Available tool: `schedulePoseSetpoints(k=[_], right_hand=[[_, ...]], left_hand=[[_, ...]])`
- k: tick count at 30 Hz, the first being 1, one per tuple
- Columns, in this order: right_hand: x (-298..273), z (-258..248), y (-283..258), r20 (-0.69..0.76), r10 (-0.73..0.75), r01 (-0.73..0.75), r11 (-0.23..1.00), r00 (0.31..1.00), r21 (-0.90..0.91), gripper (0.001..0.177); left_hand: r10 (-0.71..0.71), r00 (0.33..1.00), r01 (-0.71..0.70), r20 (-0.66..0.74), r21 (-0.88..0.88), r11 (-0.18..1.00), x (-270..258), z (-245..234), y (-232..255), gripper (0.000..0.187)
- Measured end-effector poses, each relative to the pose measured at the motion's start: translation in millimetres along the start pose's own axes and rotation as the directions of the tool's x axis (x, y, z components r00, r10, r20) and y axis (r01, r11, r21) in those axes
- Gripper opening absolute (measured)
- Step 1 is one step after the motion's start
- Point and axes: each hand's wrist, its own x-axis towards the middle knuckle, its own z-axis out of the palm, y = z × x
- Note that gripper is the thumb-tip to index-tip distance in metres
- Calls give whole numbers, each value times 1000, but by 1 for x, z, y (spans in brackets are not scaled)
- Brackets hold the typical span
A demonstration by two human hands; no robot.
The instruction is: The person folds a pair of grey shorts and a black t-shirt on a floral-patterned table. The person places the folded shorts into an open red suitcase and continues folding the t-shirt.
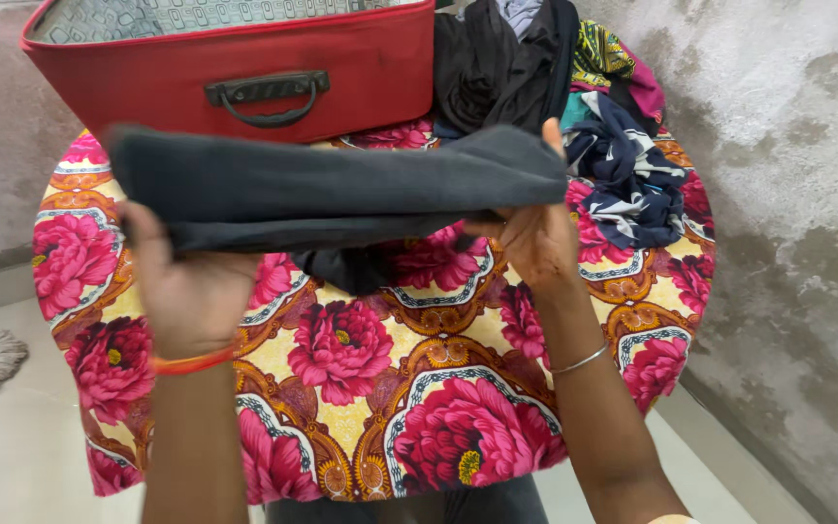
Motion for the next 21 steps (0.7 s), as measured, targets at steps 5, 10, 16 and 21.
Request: schedulePoseSetpoints(k=[5, 10, 16, 21], right_hand=[[-17, 53, -37, -120, -209, 232, 945, 970, 231, 62], [-28, 81, -50, 102, -240, 229, 967, 965, 112, 65], [48, 56, -31, 167, -173, 199, 968, 971, -150, 70], [158, -18, -19, 53, -274, 277, 915, 960, -292, 55]], left_hand=[[133, 979, -144, 157, 56, 988, -13, 46, 63, 52], [135, 956, -171, 262, 119, 978, 20, 44, 62, 48], [112, 935, -180, 335, 179, 967, 80, 22, 35, 44], [169, 942, -232, 291, 199, 952, 144, 12, 29, 42]])
